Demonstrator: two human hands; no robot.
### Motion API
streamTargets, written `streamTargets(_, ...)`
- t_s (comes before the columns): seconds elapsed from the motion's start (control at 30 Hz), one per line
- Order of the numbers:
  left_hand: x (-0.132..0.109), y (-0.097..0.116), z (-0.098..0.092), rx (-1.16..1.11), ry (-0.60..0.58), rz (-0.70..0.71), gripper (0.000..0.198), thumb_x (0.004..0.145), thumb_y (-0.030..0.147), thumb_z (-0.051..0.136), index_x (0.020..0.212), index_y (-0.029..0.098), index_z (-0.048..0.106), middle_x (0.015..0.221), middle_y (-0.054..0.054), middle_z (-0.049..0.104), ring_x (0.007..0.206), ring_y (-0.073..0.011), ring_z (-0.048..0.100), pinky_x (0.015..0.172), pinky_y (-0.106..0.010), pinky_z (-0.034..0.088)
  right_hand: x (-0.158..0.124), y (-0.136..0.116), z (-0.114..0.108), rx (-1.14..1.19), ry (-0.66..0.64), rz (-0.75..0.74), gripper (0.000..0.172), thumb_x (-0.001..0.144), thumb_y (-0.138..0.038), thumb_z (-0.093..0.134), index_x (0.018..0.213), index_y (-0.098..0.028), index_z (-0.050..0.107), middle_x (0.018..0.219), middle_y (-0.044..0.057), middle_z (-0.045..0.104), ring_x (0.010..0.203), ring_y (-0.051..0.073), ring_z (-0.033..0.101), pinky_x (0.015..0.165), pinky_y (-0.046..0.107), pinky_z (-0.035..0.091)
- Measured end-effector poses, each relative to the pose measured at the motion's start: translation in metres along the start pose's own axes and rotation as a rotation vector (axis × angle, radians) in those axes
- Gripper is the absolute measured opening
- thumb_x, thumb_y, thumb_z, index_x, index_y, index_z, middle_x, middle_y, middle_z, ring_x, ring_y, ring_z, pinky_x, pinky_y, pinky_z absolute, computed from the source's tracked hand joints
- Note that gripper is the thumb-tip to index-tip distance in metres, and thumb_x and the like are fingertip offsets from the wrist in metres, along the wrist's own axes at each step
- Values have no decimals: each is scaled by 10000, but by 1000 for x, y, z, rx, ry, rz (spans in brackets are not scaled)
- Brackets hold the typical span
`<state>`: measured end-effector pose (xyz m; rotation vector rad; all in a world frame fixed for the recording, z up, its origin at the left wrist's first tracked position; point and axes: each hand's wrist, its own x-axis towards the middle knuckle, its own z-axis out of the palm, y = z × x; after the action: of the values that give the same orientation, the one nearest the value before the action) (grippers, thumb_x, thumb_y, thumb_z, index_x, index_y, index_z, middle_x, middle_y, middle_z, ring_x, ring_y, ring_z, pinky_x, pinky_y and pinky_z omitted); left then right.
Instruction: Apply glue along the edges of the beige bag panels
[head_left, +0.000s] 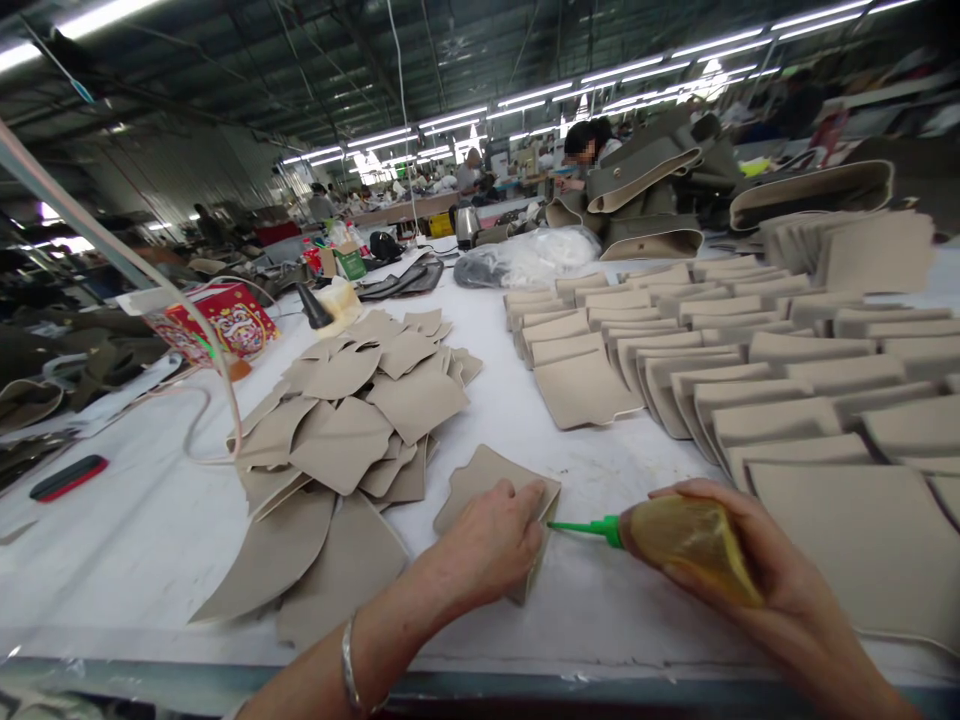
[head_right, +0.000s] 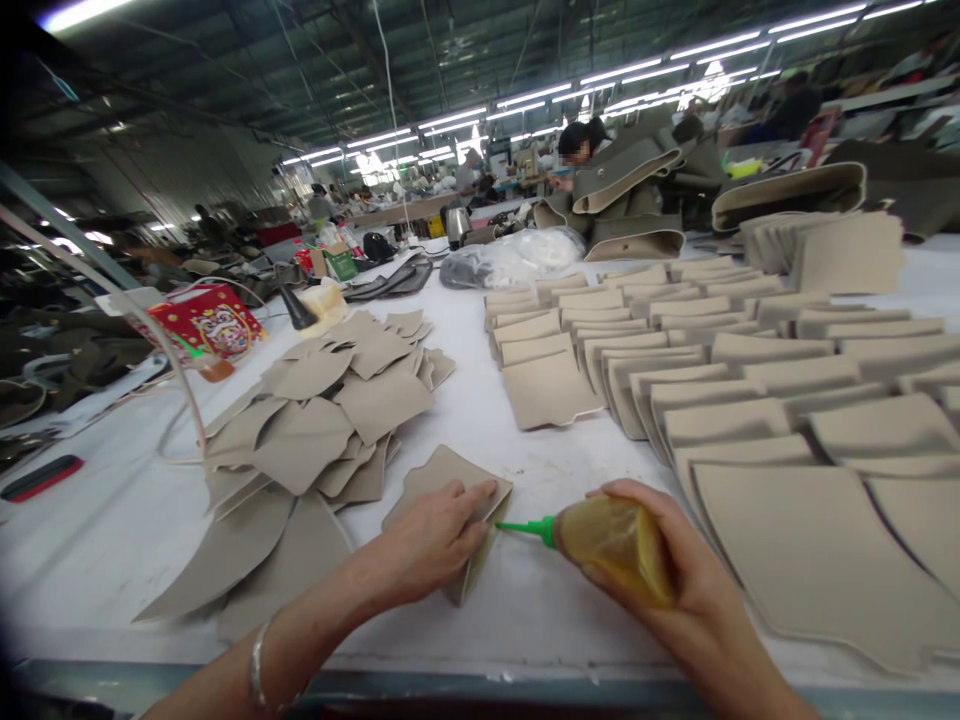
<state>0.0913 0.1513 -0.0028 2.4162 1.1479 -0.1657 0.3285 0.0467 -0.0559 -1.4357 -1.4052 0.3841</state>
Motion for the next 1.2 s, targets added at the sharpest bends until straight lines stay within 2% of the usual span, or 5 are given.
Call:
streamTargets(0.17,0,1,-1,3,-5,-9,514,938,296,319,1425,220,463,1083,-107,617,980,-283,644,870,-382,499,-2,3,-2,27,-132,8,473,781,-506,785,1195,-381,593,1130,-14,687,981,243,685,851,268,567)
streamTargets(0.33,1,2,-5,-14,-20,-16,519,932,287,318,1425,222,466,1075,-105,617,990,-288,638,879,-389,494,6,1,-4,-26,-9,-36,466,750,-578,788,1143,-391,623,1074,-14,704,915,245,703,777,251,586)
streamTargets(0.47,1,1,-4,-30,-16,-17,518,932,294,320,1424,223,469,1077,-105,620,993,-291,637,885,-393,492,6,2,-4,-32,-75,-92,469,769,-574,778,1160,-377,609,1073,7,704,919,273,704,765,302,603)
streamTargets(0.77,2,1,-2,-50,-5,-21,521,921,283,332,1413,213,485,1091,-117,623,1001,-293,633,889,-386,486,9,4,-5,-48,-26,-115,480,767,-594,774,1164,-381,608,1068,-13,703,918,246,695,766,271,590)
streamTargets(1.2,3,-1,-3,-98,-2,-21,539,915,286,327,1423,209,490,1080,-128,622,1012,-325,630,904,-428,481,3,12,-1,-15,-14,22,498,752,-577,775,1159,-354,596,1100,21,677,925,272,687,779,321,595)
